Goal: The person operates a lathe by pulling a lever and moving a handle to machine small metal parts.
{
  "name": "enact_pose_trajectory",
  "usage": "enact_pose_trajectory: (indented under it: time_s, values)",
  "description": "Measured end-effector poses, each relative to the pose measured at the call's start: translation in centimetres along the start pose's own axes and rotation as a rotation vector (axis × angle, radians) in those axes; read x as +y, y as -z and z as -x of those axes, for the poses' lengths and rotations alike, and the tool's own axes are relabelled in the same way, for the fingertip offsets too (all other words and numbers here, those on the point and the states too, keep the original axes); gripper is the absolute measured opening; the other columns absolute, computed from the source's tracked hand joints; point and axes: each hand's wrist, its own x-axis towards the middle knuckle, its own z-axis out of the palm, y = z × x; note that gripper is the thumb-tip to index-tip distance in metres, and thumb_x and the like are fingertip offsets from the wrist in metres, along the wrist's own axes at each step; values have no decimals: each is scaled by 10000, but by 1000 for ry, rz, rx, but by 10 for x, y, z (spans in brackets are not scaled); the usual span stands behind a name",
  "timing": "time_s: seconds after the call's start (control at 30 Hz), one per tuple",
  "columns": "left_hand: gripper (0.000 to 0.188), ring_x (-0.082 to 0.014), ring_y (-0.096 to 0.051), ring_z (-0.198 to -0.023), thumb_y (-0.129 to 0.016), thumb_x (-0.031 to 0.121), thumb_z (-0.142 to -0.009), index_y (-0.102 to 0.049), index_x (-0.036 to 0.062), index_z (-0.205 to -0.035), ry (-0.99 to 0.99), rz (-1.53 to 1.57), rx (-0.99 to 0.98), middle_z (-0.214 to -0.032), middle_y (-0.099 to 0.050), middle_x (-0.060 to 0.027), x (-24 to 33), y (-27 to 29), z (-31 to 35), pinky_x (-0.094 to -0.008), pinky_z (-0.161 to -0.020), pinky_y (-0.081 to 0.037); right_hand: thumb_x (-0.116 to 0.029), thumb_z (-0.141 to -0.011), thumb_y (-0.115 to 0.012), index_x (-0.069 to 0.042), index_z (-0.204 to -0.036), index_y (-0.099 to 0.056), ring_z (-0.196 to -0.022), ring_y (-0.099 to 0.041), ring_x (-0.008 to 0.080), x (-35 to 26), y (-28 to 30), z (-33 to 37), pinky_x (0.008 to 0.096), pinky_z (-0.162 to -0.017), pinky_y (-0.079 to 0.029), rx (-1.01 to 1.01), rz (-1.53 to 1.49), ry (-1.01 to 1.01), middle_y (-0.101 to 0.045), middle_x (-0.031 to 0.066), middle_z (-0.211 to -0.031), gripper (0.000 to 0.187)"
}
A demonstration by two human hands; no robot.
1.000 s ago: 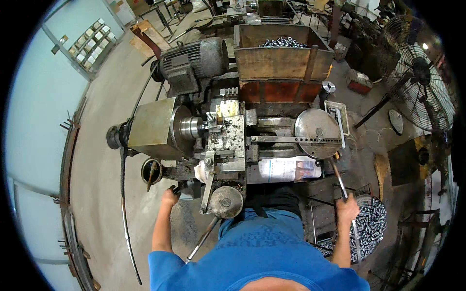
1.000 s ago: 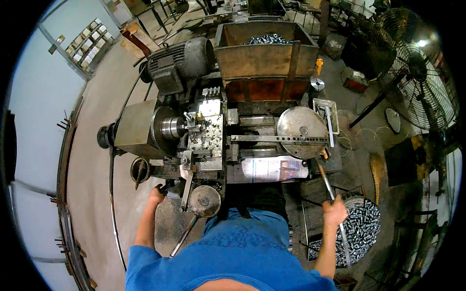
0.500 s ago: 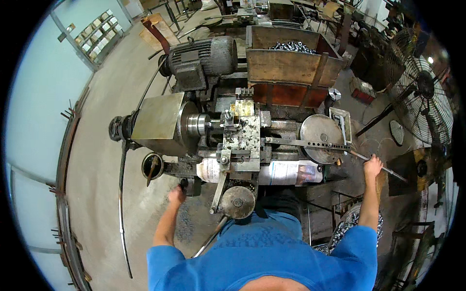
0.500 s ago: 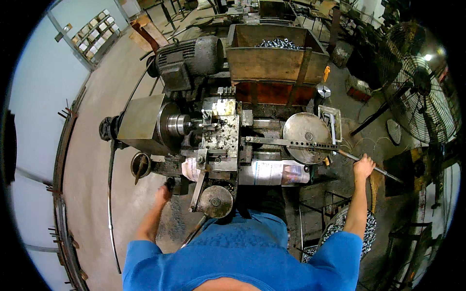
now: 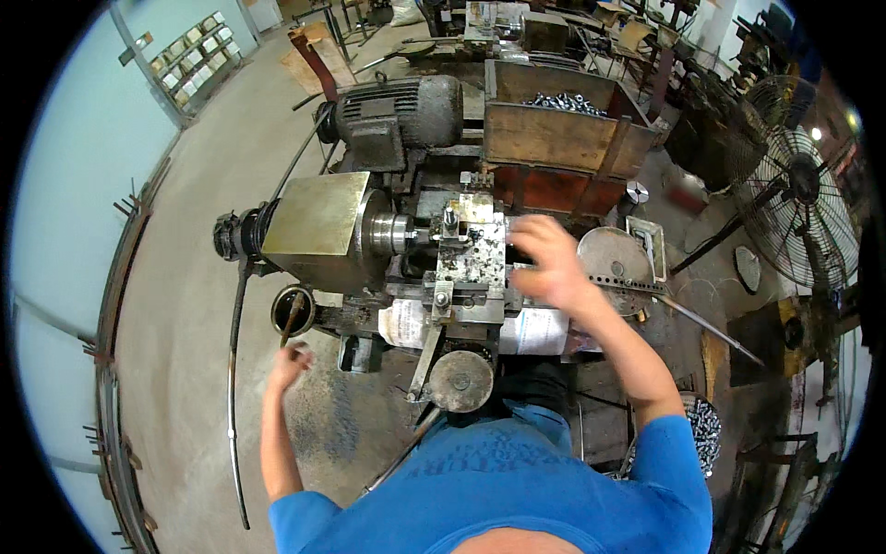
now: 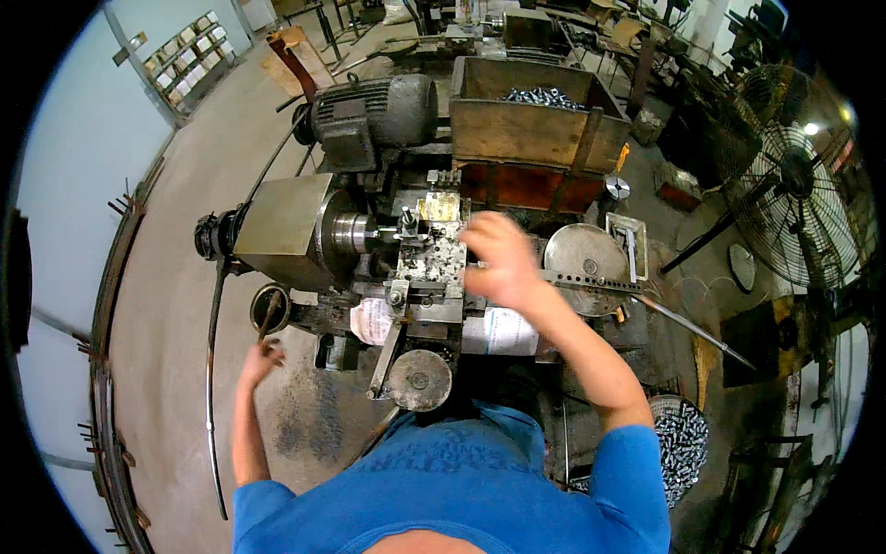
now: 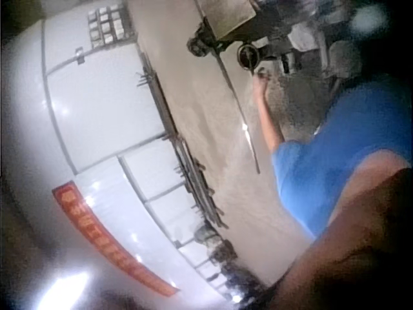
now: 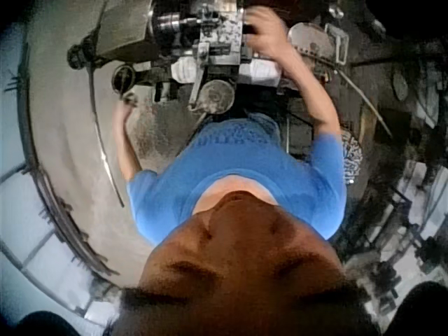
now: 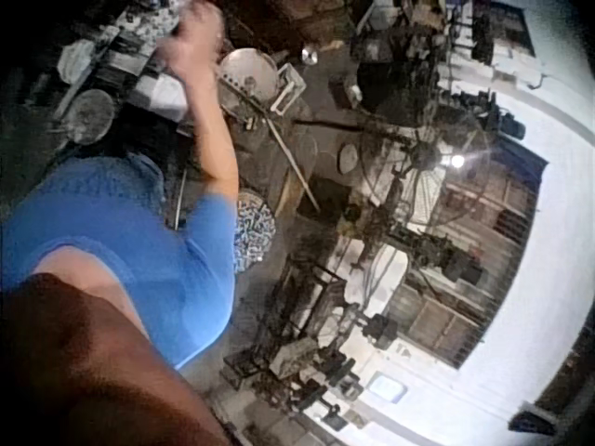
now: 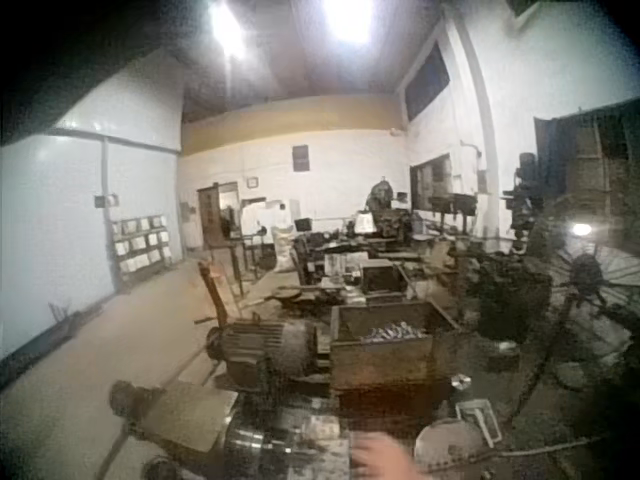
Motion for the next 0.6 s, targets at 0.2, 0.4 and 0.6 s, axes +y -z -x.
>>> enact_pose_trajectory:
  time_s: [0.2,0.4,0.6]
  values:
    - [318,-210,-578,-590,-542,287,-856,-599,6,-992,106,-382,857,-645,-598,-139,-20,123,82,-350,-566,-447,-197,-580,-622,-74,-777,-676,-955,-526,263,-55,-116,-106,354,-888,-354,-592,497,127,-607,127,-916,238]
    - [453,-362,-604,-740,-683,437,-695,-606,27,-875,268,-558,790,-733,-613,-177,24,20,114,-434,-669,-462,-211,-623,-634,-104,-792,-684,-903,-558,256,-37,-142,-102,353,-872,-365,-587,444,80,-644,101,-860,206]
    - [344,-355,-549,-596,-688,281,-687,-523,-12,-762,260,-324,753,-632,-551,-185,11,8,108,-419,-566,-427,-203,-687,-536,-76,-771,-681,-912,-552,279,-52,-117,-99,432,-1014,-261,-590,533,86,-644,122,-823,210]
